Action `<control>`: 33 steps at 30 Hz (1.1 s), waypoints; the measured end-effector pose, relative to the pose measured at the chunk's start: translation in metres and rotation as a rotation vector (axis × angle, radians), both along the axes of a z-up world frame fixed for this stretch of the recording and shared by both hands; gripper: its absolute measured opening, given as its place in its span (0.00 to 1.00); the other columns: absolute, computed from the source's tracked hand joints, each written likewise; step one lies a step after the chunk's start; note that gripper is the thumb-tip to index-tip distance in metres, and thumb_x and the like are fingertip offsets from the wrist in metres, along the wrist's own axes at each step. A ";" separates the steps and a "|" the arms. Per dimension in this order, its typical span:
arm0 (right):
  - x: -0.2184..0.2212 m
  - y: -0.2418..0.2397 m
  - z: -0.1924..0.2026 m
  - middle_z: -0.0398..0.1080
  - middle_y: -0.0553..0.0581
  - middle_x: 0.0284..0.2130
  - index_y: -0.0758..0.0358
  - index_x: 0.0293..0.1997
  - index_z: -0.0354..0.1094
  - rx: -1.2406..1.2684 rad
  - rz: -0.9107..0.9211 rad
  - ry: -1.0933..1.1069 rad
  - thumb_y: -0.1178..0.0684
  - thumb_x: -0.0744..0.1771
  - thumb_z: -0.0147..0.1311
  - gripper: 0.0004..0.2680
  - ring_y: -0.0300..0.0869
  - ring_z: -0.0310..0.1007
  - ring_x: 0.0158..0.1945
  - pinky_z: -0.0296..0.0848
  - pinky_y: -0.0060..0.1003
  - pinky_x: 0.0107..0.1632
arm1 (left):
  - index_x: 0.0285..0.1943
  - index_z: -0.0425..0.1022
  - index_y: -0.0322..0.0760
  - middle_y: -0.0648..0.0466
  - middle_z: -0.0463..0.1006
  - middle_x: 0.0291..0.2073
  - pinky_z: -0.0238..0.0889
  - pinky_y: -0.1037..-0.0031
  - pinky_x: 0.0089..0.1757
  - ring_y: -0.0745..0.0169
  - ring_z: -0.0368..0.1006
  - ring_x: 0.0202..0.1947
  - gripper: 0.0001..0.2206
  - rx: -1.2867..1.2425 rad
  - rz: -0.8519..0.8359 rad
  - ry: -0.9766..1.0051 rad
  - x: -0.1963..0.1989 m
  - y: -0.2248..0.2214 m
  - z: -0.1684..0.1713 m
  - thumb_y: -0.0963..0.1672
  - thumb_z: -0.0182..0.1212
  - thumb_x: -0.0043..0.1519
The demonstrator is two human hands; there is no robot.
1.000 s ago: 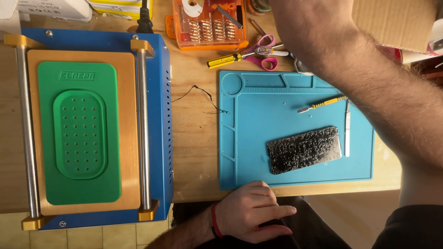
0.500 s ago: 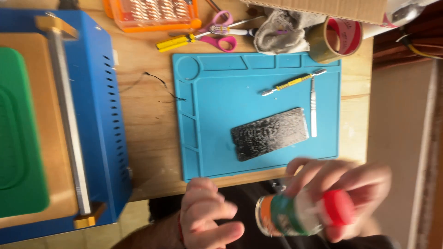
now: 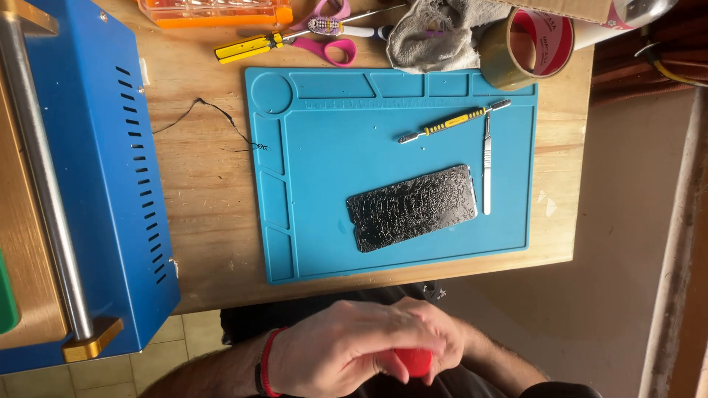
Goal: Technician applying liquid adhesive to a mobile phone screen and spreading it manually on a repair bench.
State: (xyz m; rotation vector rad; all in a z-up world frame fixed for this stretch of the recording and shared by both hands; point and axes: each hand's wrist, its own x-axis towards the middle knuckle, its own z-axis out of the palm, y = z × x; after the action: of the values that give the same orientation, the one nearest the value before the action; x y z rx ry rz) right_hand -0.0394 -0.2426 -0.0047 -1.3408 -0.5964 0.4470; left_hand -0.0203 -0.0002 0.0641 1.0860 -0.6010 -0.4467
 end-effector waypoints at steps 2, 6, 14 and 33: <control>-0.005 -0.005 -0.008 0.72 0.54 0.30 0.61 0.42 0.69 -0.029 0.029 -0.025 0.30 0.68 0.66 0.21 0.45 0.77 0.31 0.76 0.40 0.33 | 0.68 0.71 0.30 0.40 0.82 0.57 0.85 0.67 0.48 0.42 0.84 0.53 0.15 0.004 0.139 -0.025 -0.013 -0.005 -0.010 0.32 0.58 0.74; -0.012 0.005 -0.029 0.71 0.51 0.29 0.60 0.38 0.70 -0.134 0.105 -0.100 0.29 0.67 0.63 0.21 0.43 0.76 0.30 0.75 0.38 0.31 | 0.72 0.70 0.27 0.51 0.82 0.37 0.83 0.49 0.66 0.42 0.86 0.51 0.14 0.015 0.465 -0.138 -0.024 -0.018 -0.009 0.35 0.50 0.78; 0.002 0.039 -0.001 0.73 0.64 0.35 0.69 0.45 0.65 -0.128 -0.094 -0.266 0.50 0.71 0.59 0.11 0.52 0.75 0.32 0.76 0.44 0.37 | 0.43 0.76 0.38 0.49 0.79 0.37 0.81 0.79 0.35 0.65 0.82 0.29 0.16 0.152 1.040 -0.003 -0.039 -0.047 -0.009 0.43 0.80 0.52; 0.012 0.021 0.002 0.77 0.59 0.44 0.61 0.49 0.70 -0.264 -0.103 -0.185 0.31 0.68 0.62 0.21 0.48 0.82 0.41 0.82 0.41 0.42 | 0.81 0.58 0.32 0.32 0.78 0.65 0.63 0.39 0.79 0.27 0.69 0.78 0.21 -0.014 0.288 -0.217 -0.018 -0.006 -0.031 0.35 0.54 0.79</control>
State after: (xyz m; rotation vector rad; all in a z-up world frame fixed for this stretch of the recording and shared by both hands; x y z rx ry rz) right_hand -0.0277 -0.2216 -0.0026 -1.6696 -0.6329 0.3273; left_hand -0.0379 -0.0060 0.0336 1.1950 -0.6248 -0.0744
